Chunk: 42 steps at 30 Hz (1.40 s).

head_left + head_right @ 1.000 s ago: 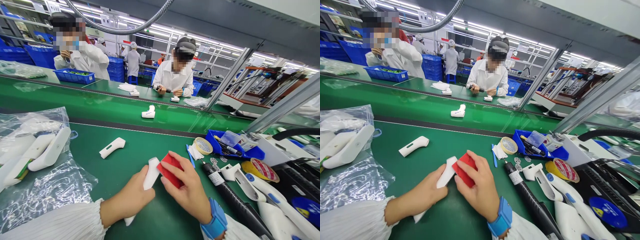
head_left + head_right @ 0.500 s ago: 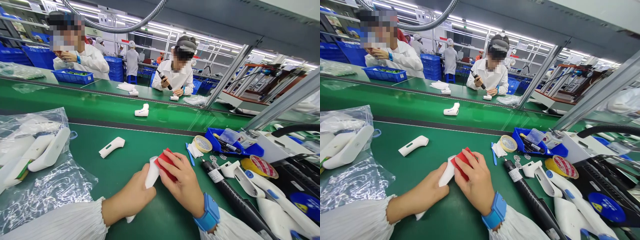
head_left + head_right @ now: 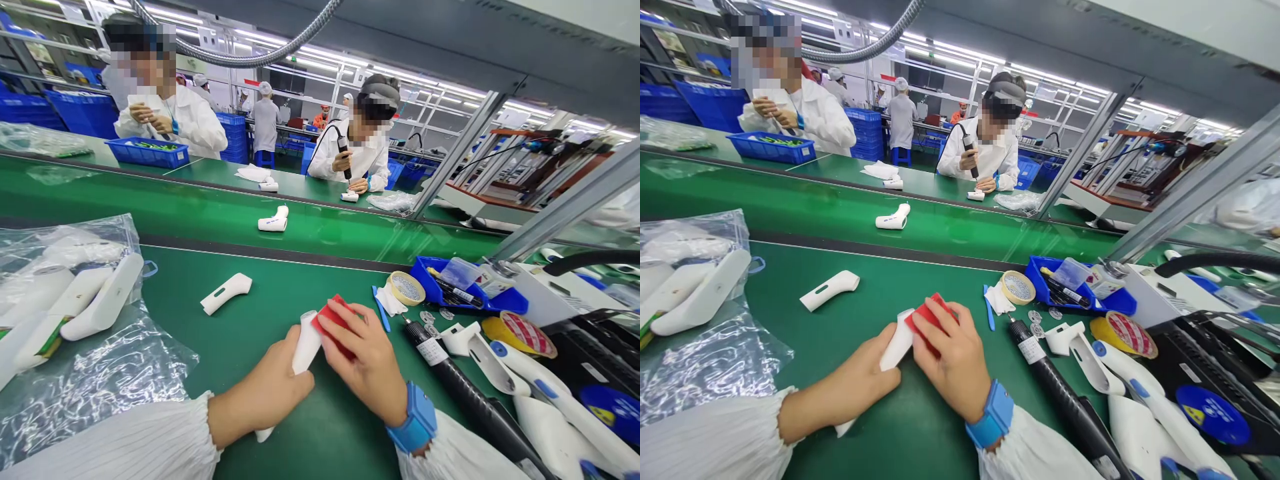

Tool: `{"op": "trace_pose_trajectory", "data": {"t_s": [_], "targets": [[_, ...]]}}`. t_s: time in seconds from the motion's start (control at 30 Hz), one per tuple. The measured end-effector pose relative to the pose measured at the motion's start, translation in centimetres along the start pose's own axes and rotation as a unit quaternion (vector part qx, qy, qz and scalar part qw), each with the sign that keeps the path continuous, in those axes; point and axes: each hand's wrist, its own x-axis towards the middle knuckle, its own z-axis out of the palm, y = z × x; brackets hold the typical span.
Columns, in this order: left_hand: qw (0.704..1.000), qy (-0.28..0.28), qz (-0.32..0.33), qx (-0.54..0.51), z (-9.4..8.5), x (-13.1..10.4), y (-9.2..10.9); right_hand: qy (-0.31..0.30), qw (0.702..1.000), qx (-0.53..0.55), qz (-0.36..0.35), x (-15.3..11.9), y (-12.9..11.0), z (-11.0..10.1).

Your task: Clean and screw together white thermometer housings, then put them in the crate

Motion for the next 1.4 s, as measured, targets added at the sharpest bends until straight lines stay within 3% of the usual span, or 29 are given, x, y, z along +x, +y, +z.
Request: {"op": "trace_pose_trajectory", "data": {"t_s": [0.43, 0.57, 0.7, 0.83, 0.93, 1.07, 1.2, 1.33, 1.4], "targets": [[0.999, 0.010, 0.022, -0.020, 0.00, -0.07, -0.09, -0.011, 0.999, 0.010, -0.041, -0.08, 0.10, 0.34], [1.000, 0.005, -0.001, 0.004, 0.04, -0.11, -0.18, 0.023, 1.000, -0.007, -0.008, -0.11, 0.52, 0.38], [1.000, 0.016, 0.019, -0.005, 0.09, -0.05, -0.18, -0.008, 0.999, 0.010, -0.041, -0.28, 0.67, 0.46], [1.000, 0.019, 0.005, 0.018, 0.07, -0.03, -0.08, 0.017, 1.000, -0.003, -0.026, -0.17, 0.77, 0.50], [0.999, 0.022, 0.036, -0.005, 0.08, -0.08, 0.04, -0.008, 0.998, 0.014, -0.056, -0.15, 0.74, 0.60], [1.000, 0.014, 0.001, 0.006, 0.09, -0.14, 0.16, 0.016, 0.999, 0.005, -0.029, -0.21, 0.79, 0.76], [0.999, 0.019, 0.031, -0.009, 0.14, -0.14, 0.13, -0.013, 0.998, 0.013, -0.058, -0.26, 0.65, 0.71], [1.000, 0.019, -0.002, 0.013, 0.21, -0.10, -0.01, 0.026, 0.999, -0.001, -0.030, -0.23, 0.69, 0.62], [1.000, 0.025, 0.018, 0.003, 0.22, -0.09, -0.08, 0.015, 0.999, 0.005, -0.049, -0.26, 0.71, 0.63]]}}
